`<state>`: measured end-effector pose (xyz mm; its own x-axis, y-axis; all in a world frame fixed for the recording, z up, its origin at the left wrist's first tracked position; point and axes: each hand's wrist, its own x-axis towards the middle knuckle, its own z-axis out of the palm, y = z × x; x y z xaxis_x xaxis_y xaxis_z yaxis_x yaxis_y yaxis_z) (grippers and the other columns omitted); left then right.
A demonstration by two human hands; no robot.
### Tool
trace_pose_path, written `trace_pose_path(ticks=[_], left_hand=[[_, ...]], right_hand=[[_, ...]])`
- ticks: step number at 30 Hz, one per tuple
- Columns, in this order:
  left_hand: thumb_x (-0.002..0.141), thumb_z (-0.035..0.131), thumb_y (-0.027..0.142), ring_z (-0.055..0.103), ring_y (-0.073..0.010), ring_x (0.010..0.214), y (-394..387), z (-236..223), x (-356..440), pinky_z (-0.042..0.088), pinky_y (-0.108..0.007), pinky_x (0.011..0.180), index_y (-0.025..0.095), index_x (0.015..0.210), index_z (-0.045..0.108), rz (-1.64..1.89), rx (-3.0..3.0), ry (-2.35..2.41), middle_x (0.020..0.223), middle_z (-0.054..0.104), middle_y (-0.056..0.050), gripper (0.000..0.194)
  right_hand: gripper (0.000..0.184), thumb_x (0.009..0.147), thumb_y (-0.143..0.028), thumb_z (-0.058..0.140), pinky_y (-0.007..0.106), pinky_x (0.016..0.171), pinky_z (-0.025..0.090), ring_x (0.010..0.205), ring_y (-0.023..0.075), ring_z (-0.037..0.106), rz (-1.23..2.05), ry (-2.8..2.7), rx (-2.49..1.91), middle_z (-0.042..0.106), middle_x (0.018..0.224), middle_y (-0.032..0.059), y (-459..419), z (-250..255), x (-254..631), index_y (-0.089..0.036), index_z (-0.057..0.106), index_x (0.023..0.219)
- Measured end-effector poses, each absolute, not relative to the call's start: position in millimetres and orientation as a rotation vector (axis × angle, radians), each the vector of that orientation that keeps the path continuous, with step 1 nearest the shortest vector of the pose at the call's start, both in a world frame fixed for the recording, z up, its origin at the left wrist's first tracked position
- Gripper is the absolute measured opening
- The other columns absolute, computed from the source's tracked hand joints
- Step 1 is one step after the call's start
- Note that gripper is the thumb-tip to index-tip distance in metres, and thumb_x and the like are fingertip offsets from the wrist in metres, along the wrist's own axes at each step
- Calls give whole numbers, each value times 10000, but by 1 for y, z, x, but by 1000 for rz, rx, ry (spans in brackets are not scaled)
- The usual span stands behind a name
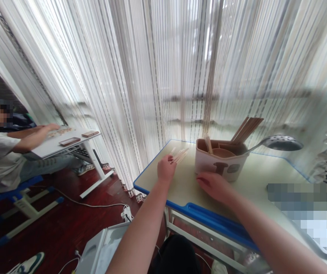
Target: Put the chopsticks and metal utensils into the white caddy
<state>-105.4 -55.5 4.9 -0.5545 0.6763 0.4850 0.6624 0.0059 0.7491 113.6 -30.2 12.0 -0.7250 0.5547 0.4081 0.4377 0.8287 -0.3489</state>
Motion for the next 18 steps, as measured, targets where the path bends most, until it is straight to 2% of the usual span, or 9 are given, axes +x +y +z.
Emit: trace_pose_path(ticks=[9, 18], left_hand=[[673, 584, 195, 625, -147, 660, -54, 2, -111, 484, -261, 624, 156, 779, 606, 1756, 1381, 2115, 754, 656, -38, 115], [643, 600, 150, 640, -139, 702, -51, -3, -111, 514, -256, 650, 149, 799, 594, 1856, 1369, 1942, 774, 663, -39, 156]], right_hand=[[242, 850, -278, 425, 279, 722, 458, 793, 180, 618, 314, -2528, -723, 684, 876, 39, -34, 15, 113, -202, 648, 906], [233, 849, -283, 431, 269, 710, 453, 782, 175, 614, 316, -2524, -720, 681, 857, 34, -33, 13, 113, -208, 648, 893]])
